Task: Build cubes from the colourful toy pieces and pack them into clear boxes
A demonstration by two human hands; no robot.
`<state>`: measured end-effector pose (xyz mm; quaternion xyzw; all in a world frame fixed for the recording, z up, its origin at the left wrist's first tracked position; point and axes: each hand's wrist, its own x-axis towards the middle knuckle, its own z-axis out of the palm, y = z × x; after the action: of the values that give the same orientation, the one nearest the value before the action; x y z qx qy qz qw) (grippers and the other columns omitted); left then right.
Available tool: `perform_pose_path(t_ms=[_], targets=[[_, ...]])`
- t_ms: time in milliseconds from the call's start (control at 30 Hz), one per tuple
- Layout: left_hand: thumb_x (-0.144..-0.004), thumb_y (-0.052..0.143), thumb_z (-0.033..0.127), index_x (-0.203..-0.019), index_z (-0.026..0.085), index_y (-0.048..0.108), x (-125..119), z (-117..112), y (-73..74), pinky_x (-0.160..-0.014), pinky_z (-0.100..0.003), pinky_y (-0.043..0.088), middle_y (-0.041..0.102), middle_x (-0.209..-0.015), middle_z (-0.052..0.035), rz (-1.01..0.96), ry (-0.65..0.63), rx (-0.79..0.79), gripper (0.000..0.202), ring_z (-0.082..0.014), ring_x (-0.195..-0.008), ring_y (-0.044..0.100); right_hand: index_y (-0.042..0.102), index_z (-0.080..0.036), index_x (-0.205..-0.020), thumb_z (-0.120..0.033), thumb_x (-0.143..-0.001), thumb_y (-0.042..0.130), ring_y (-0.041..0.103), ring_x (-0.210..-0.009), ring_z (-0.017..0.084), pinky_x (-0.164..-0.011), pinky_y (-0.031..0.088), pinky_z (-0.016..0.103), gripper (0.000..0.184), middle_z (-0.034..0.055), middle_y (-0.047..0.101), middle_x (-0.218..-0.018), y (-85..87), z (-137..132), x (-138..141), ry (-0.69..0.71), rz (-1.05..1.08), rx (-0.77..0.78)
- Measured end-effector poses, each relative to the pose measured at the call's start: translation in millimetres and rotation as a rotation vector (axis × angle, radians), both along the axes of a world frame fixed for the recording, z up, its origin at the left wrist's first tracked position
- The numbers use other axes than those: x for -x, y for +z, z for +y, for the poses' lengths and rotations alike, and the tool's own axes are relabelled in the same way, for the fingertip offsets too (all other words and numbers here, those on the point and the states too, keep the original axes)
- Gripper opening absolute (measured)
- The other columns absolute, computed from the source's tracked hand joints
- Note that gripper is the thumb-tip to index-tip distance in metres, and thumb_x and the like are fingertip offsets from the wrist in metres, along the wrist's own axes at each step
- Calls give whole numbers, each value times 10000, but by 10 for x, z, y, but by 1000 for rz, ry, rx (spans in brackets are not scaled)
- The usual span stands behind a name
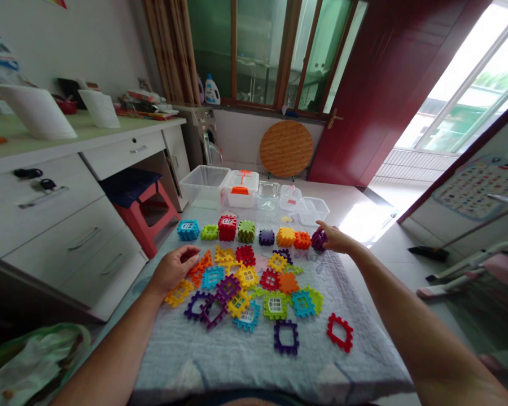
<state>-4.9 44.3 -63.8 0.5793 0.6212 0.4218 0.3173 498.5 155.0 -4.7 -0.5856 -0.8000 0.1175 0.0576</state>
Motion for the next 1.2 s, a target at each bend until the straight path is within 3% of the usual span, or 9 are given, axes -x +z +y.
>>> perform_pose_path(t_ms=[200, 267, 367, 533, 733, 967, 1100, 1200], targets=[[-711, 638, 482, -959, 172, 651, -13, -6, 25, -726, -294, 531, 705, -865, -44, 14, -4, 1, 397, -205, -788, 660, 292, -155, -1430, -146, -636, 592, 456, -1221, 331, -1026, 352, 463, 849, 160, 453, -1387, 142, -165, 22, -21, -6, -76], [-714, 633, 480, -963, 171, 650, -18, -10, 35, -725, -292, 531, 703, -866, -41, 23, 1, -3, 397, -203, -790, 659, 303, -148, -1425, -207, -685, 601, 409, -1273, 346, -1053, 328, 483, 799, 174, 417, -1409, 226, -312, 42, -33, 11, -152], [-711, 632, 483, -965, 167, 652, -26, -17, 50, -716, -294, 533, 704, -855, -42, 35, 5, 0, 405, -204, -778, 658, 346, -161, -1404, -271, -749, 589, 454, -1243, 332, -1033, 375, 482, 708, 176, 450, -1377, 326, -656, 98, 5, 79, -204], [-707, 629, 492, -943, 169, 658, -37, -20, 55, -728, -301, 536, 710, -850, -45, 40, 7, -13, 402, -212, -791, 665, 433, -240, -1361, -347, -795, 577, 556, -1152, 278, -943, 487, 416, 594, 117, 516, -1334, 350, -1434, 190, 69, 138, 4], [-712, 628, 482, -939, 170, 661, -30, -14, 49, -743, -298, 534, 718, -880, -48, 57, 2, -12, 388, -213, -812, 672, 408, -247, -1406, -339, -691, 662, 581, -1125, 288, -959, 485, 402, 764, 118, 514, -1330, 139, -2113, 202, -74, 115, 159], [-709, 636, 500, -946, 172, 666, -11, -1, -4, -719, -286, 536, 719, -868, -41, 38, 9, -16, 406, -203, -783, 672, 392, -231, -1395, -199, -684, 563, 586, -1077, 242, -966, 462, 377, 731, 102, 532, -1210, -76, -2186, 316, -62, 160, 184], [-698, 644, 506, -946, 171, 665, -19, -4, 10, -729, -296, 534, 718, -861, -45, 25, 9, -16, 417, -205, -780, 670, 398, -226, -1375, -182, -719, 516, 602, -987, 214, -912, 487, 374, 668, 100, 532, -1200, -90, -2074, 460, -50, 233, 124], [-699, 637, 494, -946, 167, 661, -26, -10, 37, -751, -309, 533, 714, -867, -53, 32, 2, -10, 411, -213, -797, 665, 447, -236, -1321, -181, -768, 472, 609, -877, 192, -831, 507, 357, 556, 69, 599, -1053, -58, -1971, 573, -48, 297, 48]])
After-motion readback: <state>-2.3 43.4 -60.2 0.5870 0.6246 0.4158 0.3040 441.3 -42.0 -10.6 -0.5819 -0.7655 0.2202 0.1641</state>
